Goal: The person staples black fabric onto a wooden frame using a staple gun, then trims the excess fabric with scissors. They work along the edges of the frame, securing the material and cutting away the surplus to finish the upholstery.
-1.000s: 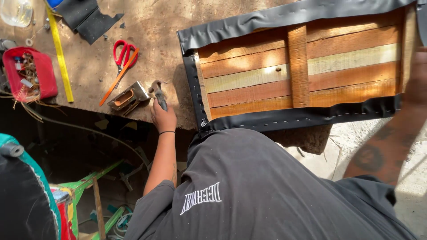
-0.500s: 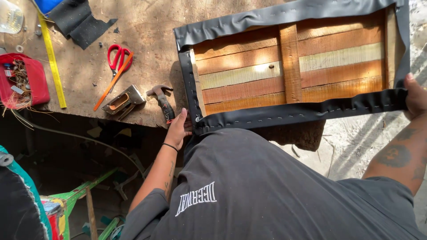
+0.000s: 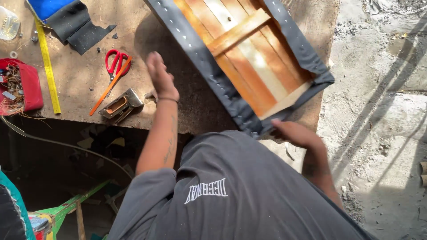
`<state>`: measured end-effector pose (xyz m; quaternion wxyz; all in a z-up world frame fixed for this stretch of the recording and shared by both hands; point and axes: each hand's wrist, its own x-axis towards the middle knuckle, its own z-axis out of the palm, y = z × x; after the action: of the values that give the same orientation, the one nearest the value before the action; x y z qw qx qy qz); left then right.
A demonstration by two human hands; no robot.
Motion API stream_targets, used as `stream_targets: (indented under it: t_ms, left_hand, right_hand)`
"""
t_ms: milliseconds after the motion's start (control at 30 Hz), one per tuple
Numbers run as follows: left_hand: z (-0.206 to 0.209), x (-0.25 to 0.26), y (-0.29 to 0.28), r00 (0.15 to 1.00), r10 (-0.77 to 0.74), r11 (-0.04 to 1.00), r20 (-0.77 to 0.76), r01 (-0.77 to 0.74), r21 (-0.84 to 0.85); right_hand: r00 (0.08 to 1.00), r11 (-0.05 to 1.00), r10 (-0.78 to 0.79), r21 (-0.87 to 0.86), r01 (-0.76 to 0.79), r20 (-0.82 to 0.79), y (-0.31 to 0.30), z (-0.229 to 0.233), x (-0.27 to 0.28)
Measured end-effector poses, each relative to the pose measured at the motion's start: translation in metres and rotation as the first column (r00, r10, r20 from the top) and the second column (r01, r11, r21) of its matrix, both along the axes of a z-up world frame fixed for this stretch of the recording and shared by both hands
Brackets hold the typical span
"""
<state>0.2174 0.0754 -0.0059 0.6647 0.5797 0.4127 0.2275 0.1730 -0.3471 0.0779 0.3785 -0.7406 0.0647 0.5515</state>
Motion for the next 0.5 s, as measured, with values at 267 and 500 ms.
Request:
stream_targets:
  t_ms: [267, 500]
  left_hand:
    - [-0.031, -0.088, -0.055, 0.926, -0.373, 0.869, -0.057, 0.327, -0.371]
    - [0.000, -0.104, 0.065, 0.800, -0.575, 0.809, -0.173, 0.587, 0.023]
  right_hand:
    - [0.821, 0.845, 0.535, -0.129, -0.519, 0.200, 0.083, 0.005, 0.007]
    - [0.615, 0.660, 0.205, 0.357, -0.661, 0.761, 0.200, -0.047, -0.046]
